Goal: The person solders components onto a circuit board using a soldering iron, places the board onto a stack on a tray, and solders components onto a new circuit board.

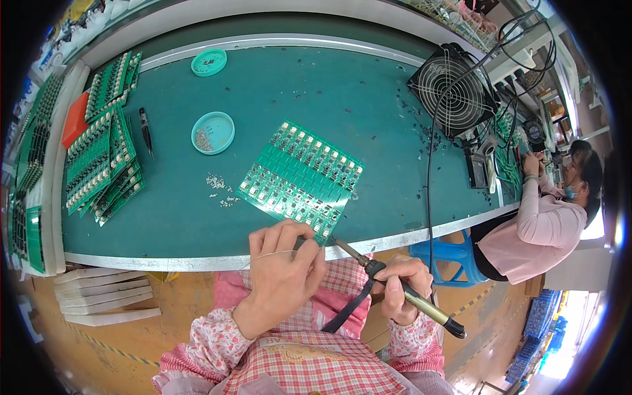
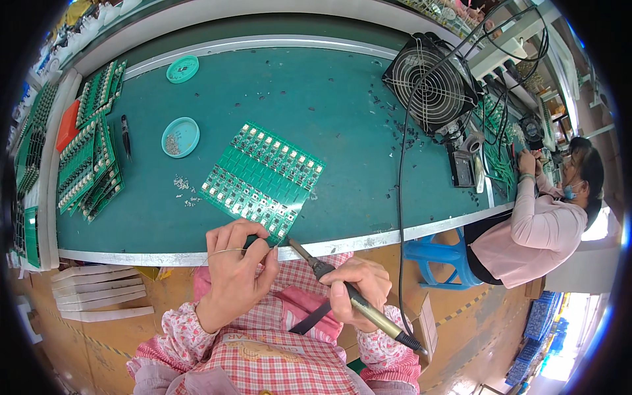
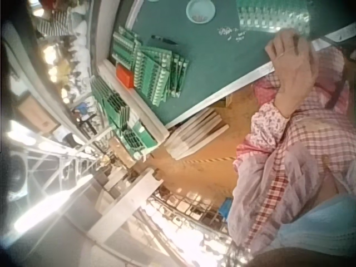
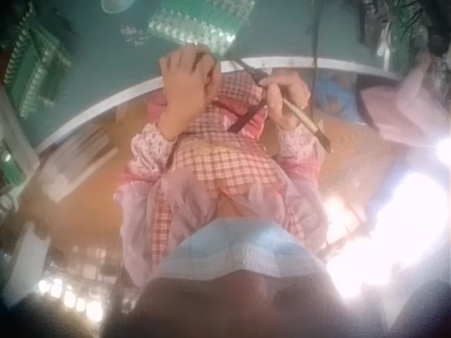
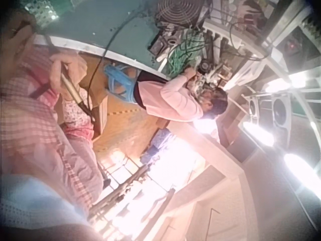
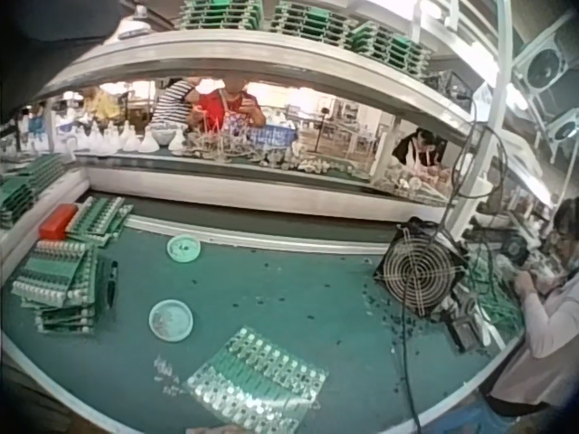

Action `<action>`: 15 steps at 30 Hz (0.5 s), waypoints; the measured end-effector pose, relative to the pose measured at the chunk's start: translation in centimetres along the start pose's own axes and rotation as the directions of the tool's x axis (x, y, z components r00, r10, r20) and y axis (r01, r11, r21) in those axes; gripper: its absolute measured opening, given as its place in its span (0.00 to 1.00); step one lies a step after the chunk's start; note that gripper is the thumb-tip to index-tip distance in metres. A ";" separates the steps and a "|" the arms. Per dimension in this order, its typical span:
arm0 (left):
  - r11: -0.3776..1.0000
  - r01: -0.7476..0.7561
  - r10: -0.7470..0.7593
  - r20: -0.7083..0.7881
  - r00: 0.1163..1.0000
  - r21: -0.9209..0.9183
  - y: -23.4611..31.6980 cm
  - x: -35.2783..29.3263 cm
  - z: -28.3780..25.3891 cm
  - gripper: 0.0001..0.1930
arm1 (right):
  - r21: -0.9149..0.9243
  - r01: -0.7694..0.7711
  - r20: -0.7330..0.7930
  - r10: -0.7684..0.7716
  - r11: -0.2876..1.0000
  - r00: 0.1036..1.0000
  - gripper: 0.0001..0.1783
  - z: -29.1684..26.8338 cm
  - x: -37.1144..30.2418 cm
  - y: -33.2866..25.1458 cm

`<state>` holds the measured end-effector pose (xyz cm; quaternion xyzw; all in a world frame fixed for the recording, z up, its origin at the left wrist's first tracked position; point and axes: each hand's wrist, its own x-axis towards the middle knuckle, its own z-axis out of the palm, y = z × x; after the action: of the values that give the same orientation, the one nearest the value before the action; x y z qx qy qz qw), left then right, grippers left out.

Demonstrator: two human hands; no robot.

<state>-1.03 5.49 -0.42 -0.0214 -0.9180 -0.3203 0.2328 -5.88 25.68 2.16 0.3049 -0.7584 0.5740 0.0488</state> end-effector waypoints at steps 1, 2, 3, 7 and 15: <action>1.000 0.001 -0.001 0.001 1.000 0.008 0.0 0.0 0.0 0.07 | 0.002 -0.002 -0.001 0.002 1.000 1.000 0.05 0.0 0.1 0.0; 1.000 0.002 -0.002 0.003 1.000 0.016 0.0 0.0 0.0 0.07 | -0.004 0.012 0.010 -0.012 1.000 1.000 0.05 0.0 0.1 0.0; 1.000 0.002 -0.002 0.004 1.000 0.017 0.1 0.1 0.0 0.07 | -0.010 0.025 0.021 -0.025 1.000 0.999 0.05 0.0 0.2 0.0; 0.999 0.002 -0.002 0.016 1.000 0.036 0.1 0.0 0.1 0.07 | -0.006 0.048 0.015 -0.048 0.999 0.999 0.06 0.2 0.1 0.3; 0.998 0.007 -0.009 0.022 1.000 0.065 0.4 0.2 0.2 0.07 | -0.095 0.283 0.107 -0.272 0.955 0.956 0.03 0.3 0.5 1.0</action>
<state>-1.24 5.91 -0.26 -0.0137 -0.9305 -0.2909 0.2219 -6.70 25.43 1.43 0.4317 -0.7396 0.5044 0.1102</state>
